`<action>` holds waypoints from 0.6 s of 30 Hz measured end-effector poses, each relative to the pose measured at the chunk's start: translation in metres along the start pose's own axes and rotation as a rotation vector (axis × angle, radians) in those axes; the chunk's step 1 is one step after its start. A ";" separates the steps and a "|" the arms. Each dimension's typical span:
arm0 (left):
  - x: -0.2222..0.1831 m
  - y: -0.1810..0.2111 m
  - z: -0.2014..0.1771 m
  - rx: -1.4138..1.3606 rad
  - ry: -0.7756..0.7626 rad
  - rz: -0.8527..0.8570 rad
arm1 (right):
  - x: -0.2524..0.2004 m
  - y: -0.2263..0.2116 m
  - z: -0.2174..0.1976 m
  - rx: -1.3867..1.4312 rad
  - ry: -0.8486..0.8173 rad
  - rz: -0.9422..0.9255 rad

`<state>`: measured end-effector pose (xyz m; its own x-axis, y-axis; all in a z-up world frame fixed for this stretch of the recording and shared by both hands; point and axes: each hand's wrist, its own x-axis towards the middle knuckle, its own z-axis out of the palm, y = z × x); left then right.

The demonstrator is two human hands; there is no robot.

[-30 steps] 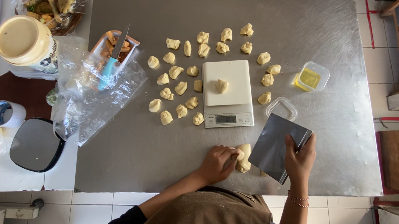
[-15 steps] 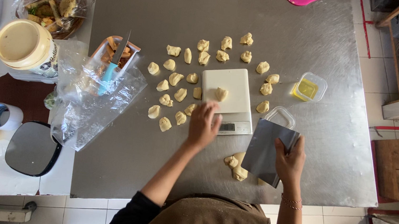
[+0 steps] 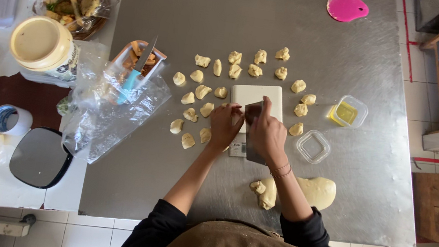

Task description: The person cuts small pieces of dough with a metal scraper, weighs each piece on a digital scale, and rolls them into small balls on a metal table.

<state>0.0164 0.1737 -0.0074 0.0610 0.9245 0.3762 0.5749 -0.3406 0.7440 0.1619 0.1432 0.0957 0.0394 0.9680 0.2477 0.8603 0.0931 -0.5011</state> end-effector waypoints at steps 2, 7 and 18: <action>-0.001 0.005 -0.007 0.026 0.043 0.000 | 0.012 0.000 0.010 -0.118 -0.139 -0.013; 0.002 0.015 -0.014 0.074 0.063 0.032 | 0.031 0.012 0.040 -0.188 -0.235 -0.128; -0.079 0.039 -0.042 -0.195 -0.017 0.095 | -0.024 0.017 -0.037 0.350 0.091 0.192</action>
<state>0.0001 0.0804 0.0149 0.1216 0.8890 0.4414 0.3971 -0.4511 0.7992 0.1947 0.1128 0.1115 0.2407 0.9526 0.1863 0.6087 0.0014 -0.7934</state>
